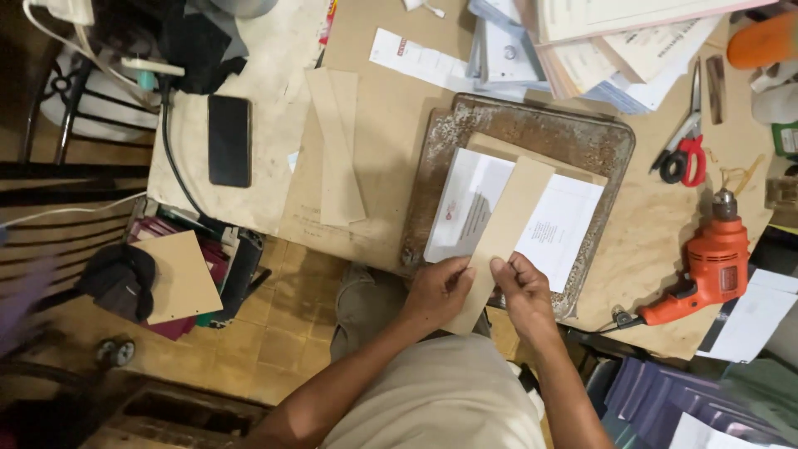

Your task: Aligning and preparing a stack of paper on a board for a drilling or binding process

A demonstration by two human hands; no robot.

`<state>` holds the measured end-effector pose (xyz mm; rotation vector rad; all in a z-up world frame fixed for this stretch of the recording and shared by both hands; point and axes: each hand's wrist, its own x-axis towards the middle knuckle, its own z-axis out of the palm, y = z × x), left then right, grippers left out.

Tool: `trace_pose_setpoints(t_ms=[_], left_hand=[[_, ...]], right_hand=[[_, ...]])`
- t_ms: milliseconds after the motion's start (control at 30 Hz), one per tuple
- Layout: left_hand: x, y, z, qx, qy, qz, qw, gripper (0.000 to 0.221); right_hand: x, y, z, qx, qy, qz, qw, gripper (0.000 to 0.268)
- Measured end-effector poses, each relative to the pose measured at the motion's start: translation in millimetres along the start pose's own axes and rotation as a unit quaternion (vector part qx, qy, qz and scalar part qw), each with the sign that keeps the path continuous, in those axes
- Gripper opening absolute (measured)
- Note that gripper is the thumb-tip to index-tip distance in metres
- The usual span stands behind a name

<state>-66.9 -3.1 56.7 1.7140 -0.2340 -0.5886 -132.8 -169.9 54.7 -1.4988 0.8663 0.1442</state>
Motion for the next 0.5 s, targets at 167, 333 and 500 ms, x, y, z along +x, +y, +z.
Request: trace_pose_setpoints(t_ms=[167, 333, 500], left_hand=[[15.9, 3.3, -24.7, 0.024, 0.026, -0.072, 0.997, 0.029], [41.9, -12.7, -64.9, 0.179, 0.135, -0.046, 0.973, 0.031], [56.4, -65.8, -34.4, 0.268, 0.125, 0.003, 0.955, 0.031]], right_hand=[[-0.4, -37.2, -13.1, -0.064, 0.016, 0.005, 0.998, 0.042], [46.2, 46.0, -123.2, -0.234, 0.191, -0.037, 0.953, 0.038], [66.1, 72.2, -144.2, -0.347, 0.245, -0.028, 0.905, 0.036]])
